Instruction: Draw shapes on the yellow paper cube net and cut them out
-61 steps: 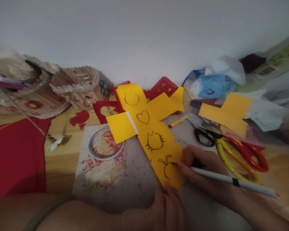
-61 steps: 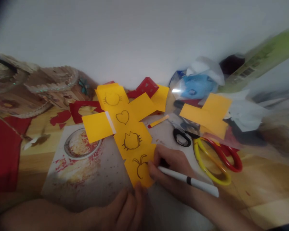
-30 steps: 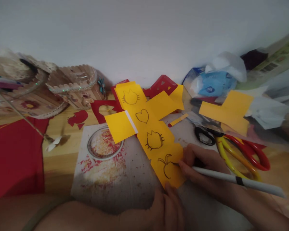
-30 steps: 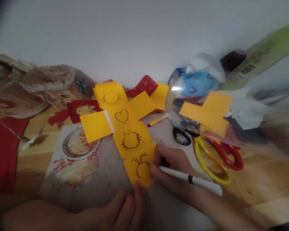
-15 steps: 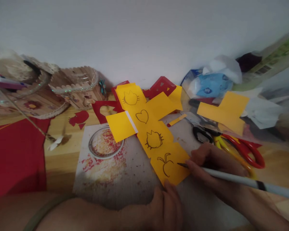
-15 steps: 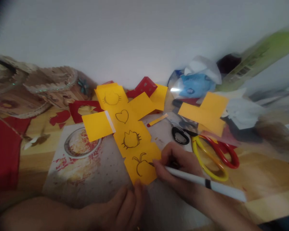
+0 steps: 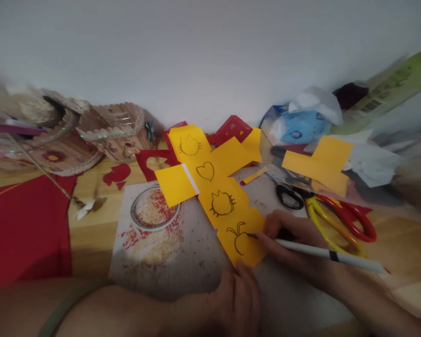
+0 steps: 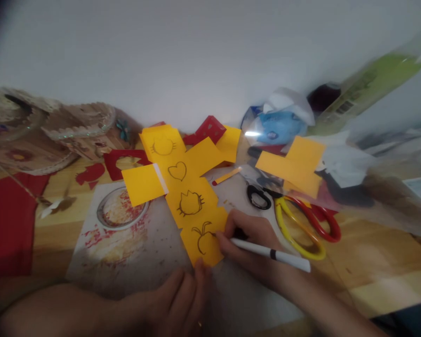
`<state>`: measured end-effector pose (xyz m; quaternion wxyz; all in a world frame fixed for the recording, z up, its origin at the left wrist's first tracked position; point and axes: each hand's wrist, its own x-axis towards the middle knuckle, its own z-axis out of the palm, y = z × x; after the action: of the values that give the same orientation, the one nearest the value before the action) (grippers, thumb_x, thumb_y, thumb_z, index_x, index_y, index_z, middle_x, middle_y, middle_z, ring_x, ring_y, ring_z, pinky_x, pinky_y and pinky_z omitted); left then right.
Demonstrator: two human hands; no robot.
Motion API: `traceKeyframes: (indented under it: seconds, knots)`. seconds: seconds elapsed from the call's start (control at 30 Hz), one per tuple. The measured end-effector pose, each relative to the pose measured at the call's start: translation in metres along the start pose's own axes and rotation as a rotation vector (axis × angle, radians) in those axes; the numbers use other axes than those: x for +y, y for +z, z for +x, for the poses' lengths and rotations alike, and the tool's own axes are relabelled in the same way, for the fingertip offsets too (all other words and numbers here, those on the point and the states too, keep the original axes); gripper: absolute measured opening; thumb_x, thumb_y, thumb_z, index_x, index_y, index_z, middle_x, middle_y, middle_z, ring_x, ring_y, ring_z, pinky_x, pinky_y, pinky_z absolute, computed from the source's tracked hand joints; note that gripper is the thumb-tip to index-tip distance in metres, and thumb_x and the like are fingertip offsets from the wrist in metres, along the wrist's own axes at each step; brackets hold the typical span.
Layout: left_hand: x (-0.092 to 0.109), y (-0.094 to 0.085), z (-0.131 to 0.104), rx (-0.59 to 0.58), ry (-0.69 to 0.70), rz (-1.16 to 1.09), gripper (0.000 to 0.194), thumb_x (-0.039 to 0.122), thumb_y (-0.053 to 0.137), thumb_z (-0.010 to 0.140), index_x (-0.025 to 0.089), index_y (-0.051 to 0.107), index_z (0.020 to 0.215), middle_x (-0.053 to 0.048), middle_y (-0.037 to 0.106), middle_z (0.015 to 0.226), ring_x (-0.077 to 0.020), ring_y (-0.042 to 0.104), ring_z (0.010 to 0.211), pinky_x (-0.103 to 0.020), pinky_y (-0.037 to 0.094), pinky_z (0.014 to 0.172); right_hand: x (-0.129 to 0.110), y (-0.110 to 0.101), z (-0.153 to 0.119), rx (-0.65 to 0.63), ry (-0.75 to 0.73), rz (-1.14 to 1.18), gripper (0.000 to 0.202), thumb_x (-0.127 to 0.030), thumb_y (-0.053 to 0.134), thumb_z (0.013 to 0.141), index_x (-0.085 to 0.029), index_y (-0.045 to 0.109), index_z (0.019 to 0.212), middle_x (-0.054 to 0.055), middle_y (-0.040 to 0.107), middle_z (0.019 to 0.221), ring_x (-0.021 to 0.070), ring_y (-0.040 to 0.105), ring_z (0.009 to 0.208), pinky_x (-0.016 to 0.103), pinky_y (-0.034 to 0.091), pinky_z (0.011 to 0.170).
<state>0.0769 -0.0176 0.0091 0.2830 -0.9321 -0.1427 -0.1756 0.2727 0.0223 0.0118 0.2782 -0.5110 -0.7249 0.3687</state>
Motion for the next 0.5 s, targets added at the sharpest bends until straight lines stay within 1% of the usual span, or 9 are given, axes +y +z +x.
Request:
traceKeyframes:
  seconds: [0.17,0.27,0.37,0.5]
  knots:
    - [0.0023,0.0008,-0.0002,-0.002,-0.012,-0.005,0.034,0.010,0.039,0.089,0.011,0.072,0.090,-0.002,0.073,0.083,-0.0121,0.062,0.063,-0.021,0.049,0.057,-0.0012,0.0004,0.0006,-0.003,0.005,-0.037,0.027,-0.021,0.055,0.081,-0.023,0.038,0.059,-0.006,0.045,0.052,0.0088,0.035,0.045,0.021,0.028,0.041]
    - [0.0037,0.0017,-0.0007,0.012,-0.012,-0.006,0.034,0.009,0.039,0.088,0.012,0.073,0.090,-0.001,0.073,0.083,-0.0123,0.062,0.065,-0.021,0.049,0.057,-0.0008,-0.0003,0.0005,-0.022,0.017,-0.021,0.027,-0.020,0.053,0.080,-0.023,0.037,0.058,-0.006,0.043,0.051,0.0085,0.034,0.044,0.021,0.027,0.040]
    - [0.0042,0.0026,-0.0012,0.027,-0.021,0.005,0.034,0.008,0.039,0.087,0.013,0.073,0.088,-0.001,0.073,0.083,-0.0118,0.061,0.064,-0.021,0.049,0.057,0.0010,-0.0011,0.0000,-0.025,0.023,-0.002,0.027,-0.020,0.053,0.080,-0.023,0.037,0.058,-0.005,0.044,0.052,0.0088,0.036,0.046,0.021,0.028,0.041]
    - [0.0032,0.0030,-0.0011,0.016,-0.020,0.011,0.034,0.008,0.038,0.088,0.013,0.073,0.089,0.000,0.073,0.082,-0.0116,0.061,0.064,-0.021,0.049,0.058,0.0028,-0.0010,-0.0005,-0.013,0.024,0.009,0.027,-0.021,0.054,0.081,-0.023,0.037,0.060,-0.005,0.043,0.054,0.0094,0.036,0.048,0.022,0.030,0.042]
